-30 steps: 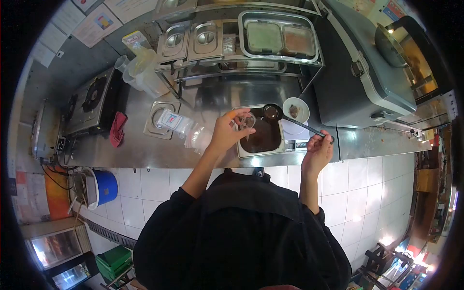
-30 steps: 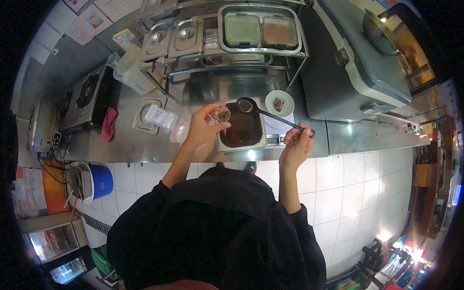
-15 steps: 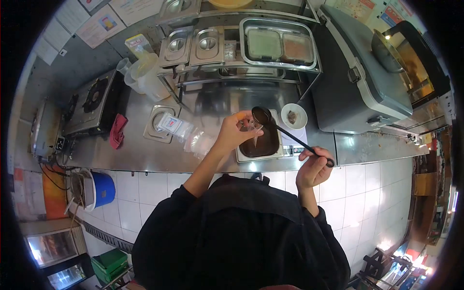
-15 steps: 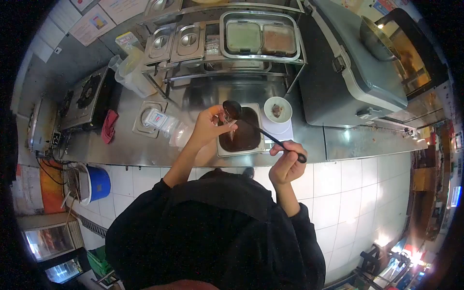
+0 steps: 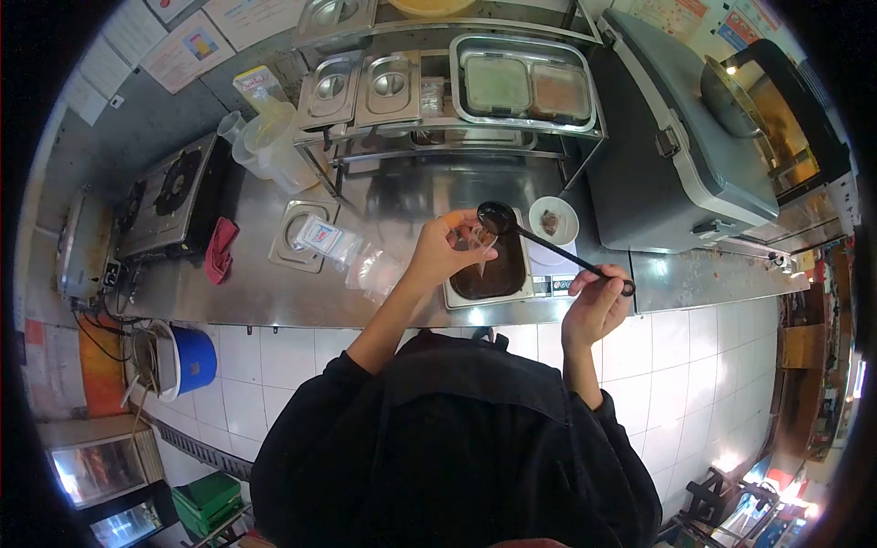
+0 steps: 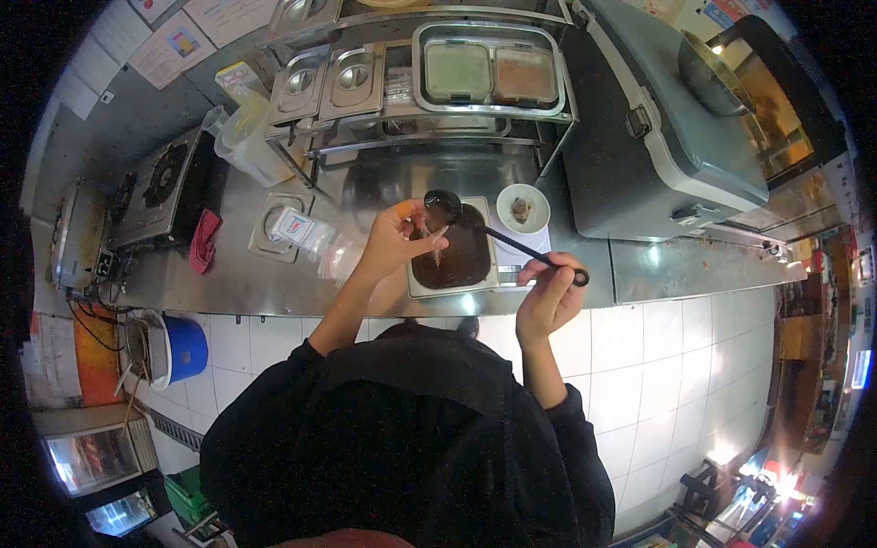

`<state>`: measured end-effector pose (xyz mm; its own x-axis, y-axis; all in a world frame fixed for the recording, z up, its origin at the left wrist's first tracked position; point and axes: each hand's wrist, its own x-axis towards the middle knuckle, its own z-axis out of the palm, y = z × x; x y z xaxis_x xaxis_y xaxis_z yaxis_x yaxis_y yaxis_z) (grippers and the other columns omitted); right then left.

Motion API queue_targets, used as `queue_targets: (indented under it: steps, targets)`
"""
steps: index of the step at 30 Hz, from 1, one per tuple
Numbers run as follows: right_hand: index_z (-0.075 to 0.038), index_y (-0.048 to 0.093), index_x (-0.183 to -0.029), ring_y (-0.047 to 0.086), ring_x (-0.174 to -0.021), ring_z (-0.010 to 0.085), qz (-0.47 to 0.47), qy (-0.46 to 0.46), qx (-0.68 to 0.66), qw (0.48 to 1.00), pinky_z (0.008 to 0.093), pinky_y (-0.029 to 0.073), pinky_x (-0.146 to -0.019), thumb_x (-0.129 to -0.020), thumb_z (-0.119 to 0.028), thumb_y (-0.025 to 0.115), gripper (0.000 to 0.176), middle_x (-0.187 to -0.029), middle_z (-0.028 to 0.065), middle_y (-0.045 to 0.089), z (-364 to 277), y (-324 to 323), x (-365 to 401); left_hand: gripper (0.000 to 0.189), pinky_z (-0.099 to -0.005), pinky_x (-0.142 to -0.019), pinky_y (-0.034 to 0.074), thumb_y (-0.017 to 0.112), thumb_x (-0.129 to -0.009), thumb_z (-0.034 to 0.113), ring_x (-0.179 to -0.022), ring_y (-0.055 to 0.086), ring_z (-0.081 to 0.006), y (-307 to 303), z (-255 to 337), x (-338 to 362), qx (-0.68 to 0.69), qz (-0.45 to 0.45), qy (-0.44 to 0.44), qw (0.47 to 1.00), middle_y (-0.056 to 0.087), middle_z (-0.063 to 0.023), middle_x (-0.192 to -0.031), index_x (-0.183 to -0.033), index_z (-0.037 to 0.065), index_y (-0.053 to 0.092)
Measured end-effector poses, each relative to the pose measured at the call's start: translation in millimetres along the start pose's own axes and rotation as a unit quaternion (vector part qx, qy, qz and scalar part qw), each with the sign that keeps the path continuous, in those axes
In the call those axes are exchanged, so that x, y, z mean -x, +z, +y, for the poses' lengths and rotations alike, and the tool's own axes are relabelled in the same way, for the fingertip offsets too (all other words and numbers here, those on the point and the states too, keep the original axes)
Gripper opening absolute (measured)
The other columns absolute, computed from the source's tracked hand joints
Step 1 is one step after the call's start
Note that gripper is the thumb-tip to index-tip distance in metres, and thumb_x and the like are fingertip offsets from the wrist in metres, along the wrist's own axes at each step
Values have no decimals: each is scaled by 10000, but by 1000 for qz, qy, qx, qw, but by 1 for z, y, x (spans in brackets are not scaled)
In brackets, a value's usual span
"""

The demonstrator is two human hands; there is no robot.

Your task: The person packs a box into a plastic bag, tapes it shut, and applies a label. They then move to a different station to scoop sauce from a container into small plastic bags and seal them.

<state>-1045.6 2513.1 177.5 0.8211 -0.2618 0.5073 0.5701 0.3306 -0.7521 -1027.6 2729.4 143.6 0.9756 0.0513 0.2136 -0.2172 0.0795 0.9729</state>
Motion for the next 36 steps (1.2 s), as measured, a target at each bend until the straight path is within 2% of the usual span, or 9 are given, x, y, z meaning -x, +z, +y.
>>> queue_targets:
  steps: [4, 6, 10, 12, 19, 25, 31, 34, 36]
  targets:
    - [7, 463, -1024, 520, -566, 155, 29, 33, -19, 999, 261, 427, -512, -988, -252, 377, 275, -739, 109, 557, 3, -3, -4, 585, -169, -540, 347, 858, -581, 182, -676, 458, -28, -5, -8, 0, -42, -5, -6, 999, 585, 18, -852, -1096, 37, 621]
    - [3, 468, -1019, 519, -566, 148, 45, 57, -27, 997, 255, 423, -506, -987, -260, 381, 279, -730, 97, 559, 5, -5, -5, 530, -200, -698, 385, 836, -613, 76, -781, 468, -59, -6, -8, 0, -49, -18, -63, 997, 548, 26, -879, -1084, 42, 596]
    - [7, 472, -1009, 521, -567, 152, 49, 56, -32, 997, 257, 424, -502, -988, -254, 377, 279, -732, 103, 560, 6, -6, -4, 515, -196, -703, 378, 833, -618, 80, -779, 477, -56, -3, -6, 0, -64, -16, -58, 996, 570, 22, -893, -1077, 44, 602]
    - [16, 474, -998, 526, -568, 161, 19, 15, -20, 1000, 259, 431, -510, -985, -257, 381, 288, -748, 122, 554, 3, -3, -1, 587, -160, -537, 336, 864, -567, 221, -664, 461, -21, -2, -14, -2, -45, -5, -16, 999, 578, 26, -813, -1078, 47, 633]
    - [8, 469, -1021, 521, -623, 185, -77, -115, 62, 988, 279, 440, -502, -973, -266, 409, 285, -767, 138, 536, -5, 0, 4, 573, -162, -548, 355, 859, -578, 209, -711, 480, -20, -2, -10, -5, -43, -16, -14, 999, 627, 17, -861, -1079, 43, 637]
    - [6, 483, -972, 529, -639, 192, -126, -149, 89, 977, 280, 445, -484, -962, -277, 436, 287, -763, 136, 533, -9, -2, 3, 559, -159, -540, 349, 856, -584, 215, -704, 476, -17, -5, -14, -6, -48, -27, -18, 998, 635, 16, -865, -1067, 36, 639]
    - [3, 485, -993, 526, -601, 178, -72, -90, 67, 991, 257, 438, -513, -976, -272, 405, 287, -759, 130, 552, -2, -1, -4, 559, -161, -538, 352, 857, -576, 223, -700, 485, -19, -6, -8, -5, -74, -42, -51, 995, 637, 15, -862, -1050, 27, 637]
    - [-3, 480, -1016, 526, -581, 144, 19, 23, 7, 1000, 251, 421, -527, -987, -274, 381, 290, -715, 92, 560, 6, -5, -10, 582, -158, -530, 351, 855, -578, 221, -704, 495, -21, -4, -6, -5, -67, -25, -18, 997, 642, 9, -878, -1071, 17, 624]
    - [-8, 484, -1013, 521, -578, 137, 31, 49, -16, 998, 249, 418, -526, -986, -278, 386, 288, -711, 84, 562, 9, -6, -15, 600, -156, -521, 355, 852, -584, 211, -717, 506, -28, -4, -5, -5, -87, -31, -19, 996, 647, -3, -900, -1091, 0, 610]
